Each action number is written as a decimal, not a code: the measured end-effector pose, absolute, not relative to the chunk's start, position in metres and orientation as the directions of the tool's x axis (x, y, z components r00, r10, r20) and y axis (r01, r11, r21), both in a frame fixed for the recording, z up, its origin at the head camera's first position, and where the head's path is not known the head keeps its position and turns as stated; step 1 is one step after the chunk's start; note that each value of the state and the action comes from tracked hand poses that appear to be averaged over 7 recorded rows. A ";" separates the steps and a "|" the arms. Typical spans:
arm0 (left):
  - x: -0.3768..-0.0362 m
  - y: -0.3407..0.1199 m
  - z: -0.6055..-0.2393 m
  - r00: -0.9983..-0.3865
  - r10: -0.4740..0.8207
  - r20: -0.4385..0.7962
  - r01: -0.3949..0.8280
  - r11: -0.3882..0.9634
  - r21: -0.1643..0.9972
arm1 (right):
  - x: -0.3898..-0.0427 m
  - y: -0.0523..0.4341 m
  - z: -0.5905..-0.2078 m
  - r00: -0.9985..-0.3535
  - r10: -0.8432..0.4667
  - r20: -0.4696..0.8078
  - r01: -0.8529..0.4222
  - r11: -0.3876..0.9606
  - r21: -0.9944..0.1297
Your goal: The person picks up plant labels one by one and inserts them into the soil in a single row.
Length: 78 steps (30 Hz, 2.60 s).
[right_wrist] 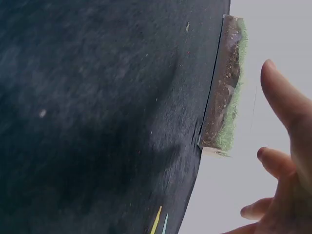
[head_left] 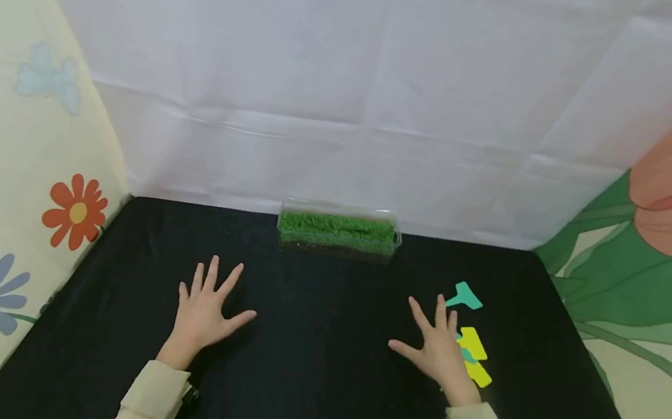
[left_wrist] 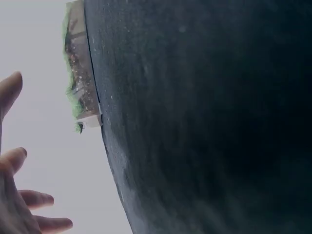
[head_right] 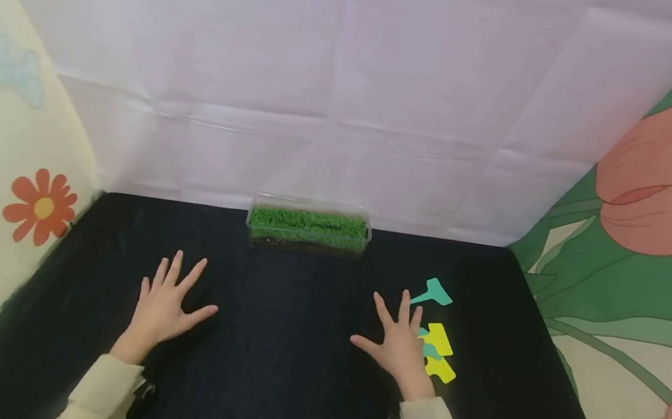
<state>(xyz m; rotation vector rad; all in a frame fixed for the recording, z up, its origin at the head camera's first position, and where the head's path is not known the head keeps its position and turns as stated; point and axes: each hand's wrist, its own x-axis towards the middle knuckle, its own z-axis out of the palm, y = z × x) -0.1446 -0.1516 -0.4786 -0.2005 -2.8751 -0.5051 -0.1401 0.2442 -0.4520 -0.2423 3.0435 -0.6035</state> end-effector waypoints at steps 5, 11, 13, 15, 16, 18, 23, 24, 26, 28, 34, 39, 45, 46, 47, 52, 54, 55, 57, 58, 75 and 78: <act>-0.151 -0.149 -0.481 -0.957 0.069 0.281 0.201 0.857 0.475 | -0.152 0.246 -0.452 -0.986 -0.168 -0.012 -0.138 0.848 -0.511; -0.158 -0.144 -0.481 -0.972 0.022 0.234 0.171 0.751 0.638 | -0.166 0.246 -0.453 -0.984 -0.172 -0.047 -0.110 0.792 -0.600; -0.159 -0.143 -0.481 -0.974 0.011 0.225 0.160 0.735 0.659 | -0.169 0.247 -0.453 -0.985 -0.167 -0.048 -0.105 0.789 -0.605; -0.160 -0.141 -0.480 -0.976 -0.006 0.218 0.147 0.724 0.674 | -0.171 0.246 -0.453 -0.987 -0.154 -0.042 -0.097 0.786 -0.611; -0.160 -0.141 -0.480 -0.976 -0.016 0.219 0.142 0.718 0.682 | -0.171 0.246 -0.454 -0.989 -0.145 -0.034 -0.093 0.782 -0.617; -0.162 -0.141 -0.481 -0.973 -0.041 0.227 0.135 0.698 0.703 | -0.172 0.246 -0.455 -0.993 -0.112 -0.024 -0.071 0.768 -0.636; -0.165 -0.138 -0.485 -0.955 -0.101 0.280 0.163 0.609 0.777 | -0.175 0.245 -0.458 -0.999 -0.020 -0.049 0.021 0.696 -0.718; -0.166 -0.137 -0.485 -0.954 -0.111 0.279 0.163 0.589 0.792 | -0.175 0.245 -0.458 -0.998 -0.010 -0.058 0.035 0.681 -0.732; -0.167 -0.137 -0.486 -0.957 -0.129 0.261 0.152 0.543 0.826 | -0.177 0.245 -0.459 -0.997 -0.001 -0.075 0.056 0.654 -0.755; -0.168 -0.136 -0.486 -0.963 -0.142 0.228 0.130 0.494 0.860 | -0.178 0.244 -0.458 -0.996 0.005 -0.091 0.074 0.626 -0.776; -0.174 -0.133 -0.487 -0.983 -0.138 0.124 0.059 0.405 0.913 | -0.185 0.243 -0.459 -0.990 -0.012 -0.141 0.111 0.551 -0.827; -0.181 -0.127 -0.488 -0.979 -0.164 0.118 0.053 0.355 0.933 | -0.190 0.242 -0.463 -0.994 -0.021 -0.105 0.079 0.512 -0.855; -0.189 -0.123 -0.489 -0.977 -0.182 0.113 0.050 0.317 0.947 | -0.192 0.239 -0.462 -0.998 0.021 -0.062 0.064 0.523 -0.850; -0.190 -0.123 -0.489 -0.978 -0.179 0.106 0.046 0.314 0.948 | -0.194 0.239 -0.462 -0.997 0.025 -0.069 0.072 0.523 -0.849; -0.191 -0.122 -0.489 -0.979 -0.175 0.102 0.044 0.309 0.950 | -0.196 0.240 -0.463 -0.995 0.023 -0.096 0.094 0.520 -0.849; -0.195 -0.123 -0.487 -0.986 -0.157 0.062 0.013 0.293 0.956 | -0.202 0.241 -0.463 -0.991 0.016 -0.131 0.120 0.527 -0.842; -0.198 -0.123 -0.487 -0.986 -0.155 0.055 0.008 0.290 0.957 | -0.205 0.241 -0.463 -0.991 0.010 -0.135 0.120 0.528 -0.841; -0.199 -0.123 -0.487 -0.986 -0.156 0.056 0.008 0.292 0.956 | -0.206 0.241 -0.463 -0.991 0.006 -0.137 0.119 0.527 -0.841; -0.203 -0.123 -0.487 -0.986 -0.159 0.057 0.008 0.294 0.956 | -0.209 0.240 -0.464 -0.990 -0.002 -0.138 0.117 0.526 -0.842; -0.205 -0.123 -0.487 -0.985 -0.161 0.057 0.007 0.293 0.956 | -0.210 0.240 -0.465 -0.990 -0.003 -0.139 0.117 0.525 -0.843; -0.226 -0.120 -0.486 -0.982 -0.177 0.063 0.008 0.296 0.955 | -0.230 0.234 -0.467 -0.991 0.004 -0.130 0.114 0.514 -0.850; -0.230 -0.119 -0.486 -0.984 -0.173 0.051 -0.002 0.292 0.956 | -0.233 0.233 -0.468 -0.991 0.003 -0.131 0.113 0.517 -0.849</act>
